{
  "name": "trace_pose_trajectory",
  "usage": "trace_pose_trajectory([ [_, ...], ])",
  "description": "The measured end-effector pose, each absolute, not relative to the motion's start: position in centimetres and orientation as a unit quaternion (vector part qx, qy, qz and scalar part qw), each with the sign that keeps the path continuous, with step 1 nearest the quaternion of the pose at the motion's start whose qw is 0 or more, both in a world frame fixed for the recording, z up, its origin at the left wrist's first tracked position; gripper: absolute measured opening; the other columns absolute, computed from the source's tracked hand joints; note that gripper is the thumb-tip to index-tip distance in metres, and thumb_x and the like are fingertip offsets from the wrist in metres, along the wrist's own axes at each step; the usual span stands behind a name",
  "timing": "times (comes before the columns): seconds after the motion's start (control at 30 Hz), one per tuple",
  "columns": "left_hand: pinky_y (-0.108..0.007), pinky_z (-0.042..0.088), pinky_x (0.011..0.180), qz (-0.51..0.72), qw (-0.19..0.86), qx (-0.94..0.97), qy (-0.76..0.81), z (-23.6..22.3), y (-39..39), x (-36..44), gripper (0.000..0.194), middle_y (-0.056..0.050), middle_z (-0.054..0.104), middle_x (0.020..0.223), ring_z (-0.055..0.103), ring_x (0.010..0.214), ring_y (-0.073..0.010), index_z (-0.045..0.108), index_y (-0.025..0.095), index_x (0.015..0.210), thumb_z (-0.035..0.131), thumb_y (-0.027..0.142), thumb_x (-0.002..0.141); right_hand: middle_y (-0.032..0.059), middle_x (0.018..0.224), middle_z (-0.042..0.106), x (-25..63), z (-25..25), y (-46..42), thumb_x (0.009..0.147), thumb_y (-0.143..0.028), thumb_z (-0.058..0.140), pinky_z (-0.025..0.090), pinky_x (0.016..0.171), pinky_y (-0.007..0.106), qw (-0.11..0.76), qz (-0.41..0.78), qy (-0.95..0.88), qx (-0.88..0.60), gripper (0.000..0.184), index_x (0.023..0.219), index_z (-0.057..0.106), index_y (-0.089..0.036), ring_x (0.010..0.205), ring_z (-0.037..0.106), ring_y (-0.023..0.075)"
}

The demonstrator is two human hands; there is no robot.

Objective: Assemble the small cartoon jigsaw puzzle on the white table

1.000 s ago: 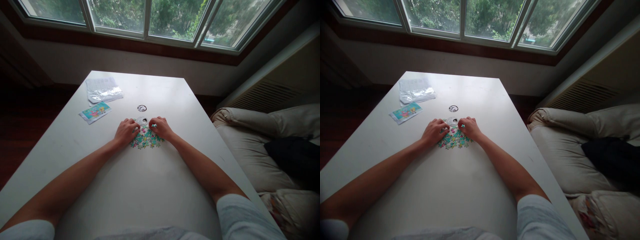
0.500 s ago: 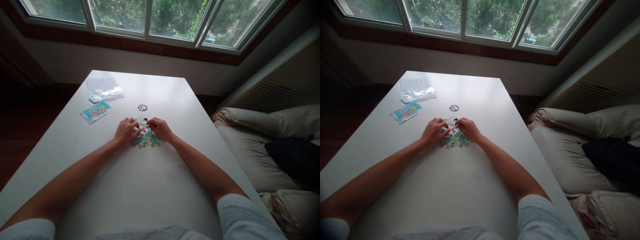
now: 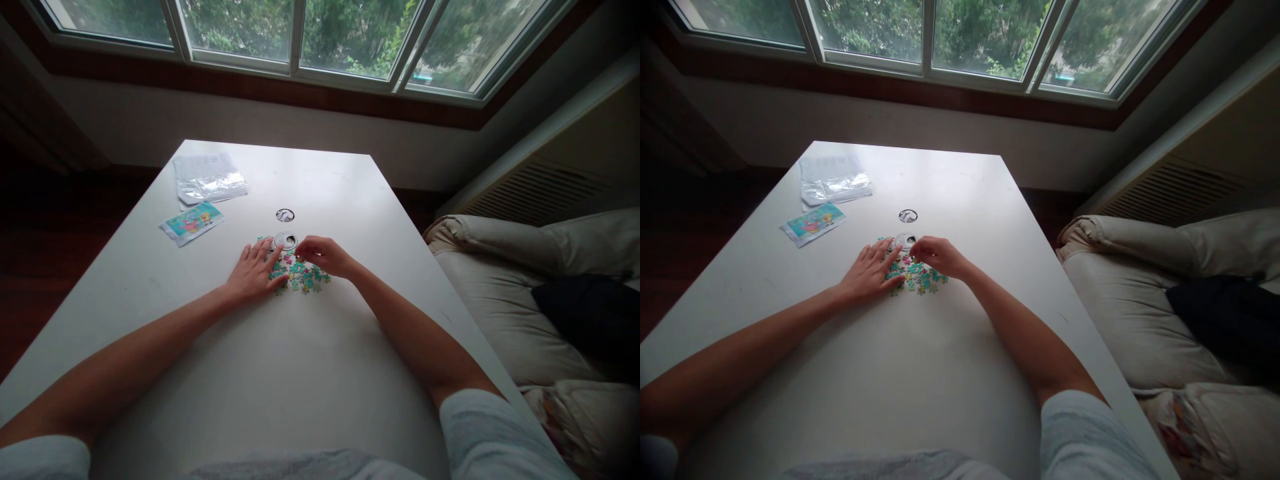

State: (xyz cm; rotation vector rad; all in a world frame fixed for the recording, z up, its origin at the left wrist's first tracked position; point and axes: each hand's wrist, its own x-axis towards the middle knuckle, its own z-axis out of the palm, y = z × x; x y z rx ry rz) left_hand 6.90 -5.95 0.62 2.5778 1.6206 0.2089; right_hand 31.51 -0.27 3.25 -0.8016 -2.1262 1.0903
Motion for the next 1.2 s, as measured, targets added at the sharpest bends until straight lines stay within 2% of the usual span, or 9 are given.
trace_pose_trajectory([
  [0.17,-0.054,0.014,0.127,0.071,0.051,0.838,0.539,0.8,-5.6,6.1,0.081,-0.012,0.022,0.170,0.017,0.157,-0.0324,0.027,0.024,0.162,0.040,0.069,0.097,0.0067,0.098,0.071,31.1,4.9,-1.5,0.096,-0.032,0.062,0.052,0.083,0.029,0.206,0.465,-0.837,-0.202,0.019,0.099,0.073,-0.016,0.090,0.066,0.0165],
  [0.33,-0.053,0.018,0.126,0.088,0.050,0.830,0.549,1.1,-5.7,6.2,0.075,-0.013,0.027,0.168,0.023,0.155,-0.0320,0.028,0.023,0.162,0.046,0.057,0.098,0.0068,0.096,0.070,30.8,4.7,-1.8,0.098,-0.028,0.059,0.051,0.083,0.028,0.152,0.446,-0.867,-0.160,0.019,0.099,0.074,-0.015,0.090,0.064,0.0156],
  [0.4,-0.054,0.018,0.126,0.092,0.051,0.834,0.542,1.1,-6.1,6.4,0.076,-0.014,0.027,0.168,0.023,0.155,-0.0325,0.027,0.022,0.162,0.046,0.059,0.097,0.0065,0.096,0.069,30.9,4.5,-1.7,0.098,-0.028,0.059,0.050,0.081,0.027,0.151,0.440,-0.868,-0.174,0.019,0.099,0.074,-0.016,0.089,0.063,0.0152],
  [0.53,-0.056,0.014,0.126,0.090,0.051,0.839,0.534,0.7,-6.6,6.7,0.091,-0.015,0.022,0.169,0.017,0.156,-0.0353,0.026,0.021,0.162,0.046,0.074,0.091,0.0064,0.097,0.068,31.5,4.2,-1.2,0.097,-0.030,0.060,0.050,0.080,0.027,0.173,0.440,-0.855,-0.213,0.019,0.099,0.073,-0.017,0.087,0.063,0.0152],
  [0.6,-0.056,0.012,0.126,0.081,0.051,0.839,0.536,0.5,-6.5,6.5,0.092,-0.015,0.020,0.170,0.015,0.157,-0.0351,0.025,0.021,0.163,0.045,0.075,0.091,0.0065,0.097,0.069,31.7,4.3,-1.0,0.097,-0.031,0.060,0.050,0.081,0.027,0.182,0.436,-0.853,-0.221,0.019,0.098,0.074,-0.017,0.088,0.064,0.0157],
  [0.77,-0.057,0.012,0.127,0.057,0.057,0.843,0.531,0.6,-5.8,5.3,0.086,-0.013,0.016,0.171,0.010,0.158,-0.0341,0.024,0.022,0.163,0.040,0.071,0.095,0.0068,0.097,0.071,31.8,4.7,-1.2,0.096,-0.029,0.061,0.050,0.078,0.027,0.185,0.419,-0.861,-0.220,0.018,0.099,0.074,-0.016,0.086,0.064,0.0158],
  [0.93,-0.058,0.013,0.126,0.040,0.065,0.850,0.521,0.9,-5.5,4.3,0.080,-0.012,0.012,0.172,0.008,0.159,-0.0340,0.023,0.024,0.164,0.038,0.067,0.098,0.0037,0.092,0.073,31.6,4.8,-1.7,0.094,-0.024,0.062,0.047,0.072,0.023,0.143,0.390,-0.882,-0.221,0.016,0.104,0.072,-0.018,0.077,0.063,0.0131],
  [1.07,-0.056,0.016,0.126,0.053,0.058,0.859,0.506,1.3,-5.3,3.9,0.075,-0.013,0.017,0.171,0.011,0.158,-0.0333,0.026,0.024,0.163,0.042,0.061,0.099,0.0033,0.090,0.073,30.8,4.7,-2.5,0.093,-0.019,0.061,0.044,0.071,0.024,0.138,0.339,-0.900,-0.237,0.015,0.103,0.071,-0.019,0.075,0.062,0.0132],
  [1.2,-0.054,0.021,0.126,0.087,0.043,0.865,0.493,1.9,-5.1,3.7,0.068,-0.011,0.030,0.166,0.021,0.155,-0.0332,0.038,0.025,0.157,0.051,0.052,0.096,0.0049,0.091,0.072,29.1,3.9,-3.5,0.095,-0.018,0.058,0.045,0.075,0.026,0.178,0.315,-0.907,-0.214,0.011,0.098,0.069,-0.018,0.078,0.062,0.0150],
])
